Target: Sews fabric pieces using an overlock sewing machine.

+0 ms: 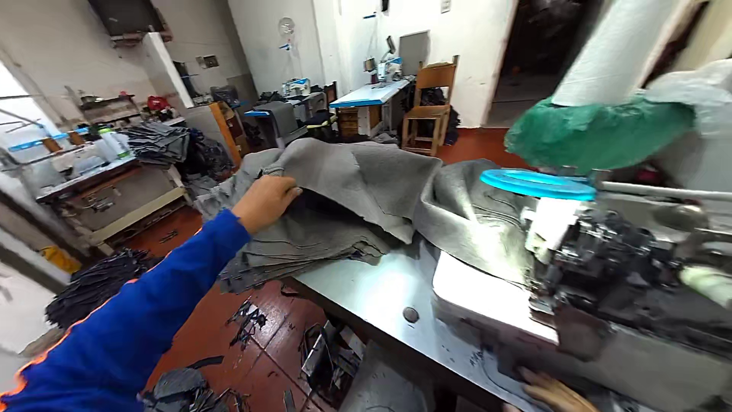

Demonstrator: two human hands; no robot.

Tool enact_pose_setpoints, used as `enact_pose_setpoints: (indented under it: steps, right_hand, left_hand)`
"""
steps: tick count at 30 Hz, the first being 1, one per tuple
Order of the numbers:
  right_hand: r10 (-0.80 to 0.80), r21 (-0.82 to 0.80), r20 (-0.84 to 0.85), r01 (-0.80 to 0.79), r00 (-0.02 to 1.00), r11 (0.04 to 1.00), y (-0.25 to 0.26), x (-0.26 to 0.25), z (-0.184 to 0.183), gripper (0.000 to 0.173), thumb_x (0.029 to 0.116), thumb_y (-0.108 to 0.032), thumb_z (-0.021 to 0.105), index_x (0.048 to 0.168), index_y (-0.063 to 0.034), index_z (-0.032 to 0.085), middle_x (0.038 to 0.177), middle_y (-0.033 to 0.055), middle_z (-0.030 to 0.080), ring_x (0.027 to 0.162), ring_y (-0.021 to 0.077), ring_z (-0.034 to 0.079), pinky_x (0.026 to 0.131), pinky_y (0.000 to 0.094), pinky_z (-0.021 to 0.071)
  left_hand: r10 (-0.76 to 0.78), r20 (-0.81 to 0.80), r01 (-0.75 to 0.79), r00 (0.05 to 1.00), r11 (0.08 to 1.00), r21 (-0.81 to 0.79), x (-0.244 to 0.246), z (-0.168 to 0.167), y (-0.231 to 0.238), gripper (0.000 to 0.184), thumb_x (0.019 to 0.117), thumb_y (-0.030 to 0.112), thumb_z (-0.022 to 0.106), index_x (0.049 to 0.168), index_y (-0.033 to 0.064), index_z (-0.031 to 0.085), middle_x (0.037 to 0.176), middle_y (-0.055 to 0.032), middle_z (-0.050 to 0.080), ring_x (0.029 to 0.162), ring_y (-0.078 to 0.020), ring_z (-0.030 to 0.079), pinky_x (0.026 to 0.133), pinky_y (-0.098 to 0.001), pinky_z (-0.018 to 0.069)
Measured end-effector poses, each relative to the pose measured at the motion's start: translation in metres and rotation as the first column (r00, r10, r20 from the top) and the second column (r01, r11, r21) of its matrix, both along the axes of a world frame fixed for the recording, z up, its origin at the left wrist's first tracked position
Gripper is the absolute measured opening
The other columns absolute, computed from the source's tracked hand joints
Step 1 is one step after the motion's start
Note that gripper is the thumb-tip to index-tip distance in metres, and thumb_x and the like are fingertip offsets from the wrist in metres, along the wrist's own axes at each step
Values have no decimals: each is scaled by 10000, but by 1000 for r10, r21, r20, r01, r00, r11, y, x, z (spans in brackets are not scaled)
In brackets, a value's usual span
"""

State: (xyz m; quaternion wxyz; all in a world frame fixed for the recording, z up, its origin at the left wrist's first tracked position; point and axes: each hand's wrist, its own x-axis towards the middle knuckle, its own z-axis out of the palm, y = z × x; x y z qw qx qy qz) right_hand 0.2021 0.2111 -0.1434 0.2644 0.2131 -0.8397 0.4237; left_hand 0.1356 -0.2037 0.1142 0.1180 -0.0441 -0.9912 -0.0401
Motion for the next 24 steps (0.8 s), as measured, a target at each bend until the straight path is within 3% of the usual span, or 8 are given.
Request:
enact_pose_setpoints:
  steps: [3, 5, 7, 9, 14, 18, 21, 24]
  right_hand:
    - [389, -267, 165, -338, 906, 902, -34, 13, 29, 813, 857, -377, 788, 1368, 183, 493, 1394, 329, 556, 1325, 345, 554, 1112, 454, 451]
    - [558, -505, 189, -407, 808, 761, -78, 17, 39, 1073, 758, -458, 845, 1473, 172, 351, 1451, 207, 544, 1330, 151, 554, 1096, 318, 487]
    - [597, -729, 275, -241, 754, 640, -117, 17, 56, 662, 730, -159, 858, 1254, 117, 565, 1146, 59, 705, 1065, 12, 656, 933, 221, 551]
    - [517, -767, 430, -2, 740, 642, -141, 8, 73, 192, 879, -4, 683, 1049, 71, 638, 910, 16, 685, 876, -10, 643, 821, 188, 543]
    - [402, -686, 595, 179, 696, 705, -138, 10, 67, 314, 996, -99, 600, 1233, 106, 602, 1138, 146, 681, 1095, 86, 636, 978, 257, 519]
    - [547, -673, 596, -6, 588, 740, -69, 23, 42, 153, 952, -85, 635, 1062, 18, 664, 915, -2, 733, 865, -2, 691, 830, 231, 588]
    - [272, -363, 589, -51, 761, 930, 31, 19, 61, 250, 1011, -117, 561, 1156, 22, 710, 886, 46, 752, 774, 100, 726, 740, 322, 626]
    - [-400, 78, 367, 401, 840, 913, 146, -4, 106, 242, 1010, -170, 582, 1092, 9, 721, 822, 110, 713, 705, 231, 696, 668, 471, 595]
  left_hand:
    - [-227, 44, 213, 973, 953, 218, 31, -14, 94, 280, 1055, 195, 540, 858, 35, 658, 686, -62, 594, 630, -178, 598, 596, -398, 517]
    - [-397, 113, 323, 911, 856, 404, 36, -46, 157, 302, 1049, 203, 539, 808, 54, 645, 646, -17, 557, 585, -112, 553, 550, -315, 469]
    - [-499, 51, 418, 865, 773, 478, 20, -78, 201, 311, 1052, 195, 549, 807, 33, 651, 680, -41, 586, 623, -135, 575, 588, -333, 478]
    - [-621, -41, 564, 783, 681, 467, -4, -99, 221, 280, 1049, 162, 555, 935, -6, 748, 941, -95, 734, 894, -178, 694, 833, -373, 554]
    - [-872, -41, 842, 488, 458, 286, -36, -117, 185, 316, 1034, 125, 549, 1298, 28, 694, 1363, -114, 670, 1357, -242, 568, 1170, -399, 413]
    - [-771, -105, 777, 629, 619, 114, -8, -143, 154, 501, 1057, 420, 458, 1439, 130, 603, 1506, -52, 565, 1461, -210, 454, 1210, -399, 373]
    - [-625, -297, 670, 722, 739, 73, 2, -159, 169, 571, 1026, 575, 426, 1349, 184, 687, 1413, -23, 648, 1367, -216, 565, 1115, -442, 481]
    - [-558, -408, 630, 723, 774, 58, -17, -153, 192, 571, 954, 627, 510, 974, 116, 764, 963, -76, 722, 940, -290, 697, 776, -497, 575]
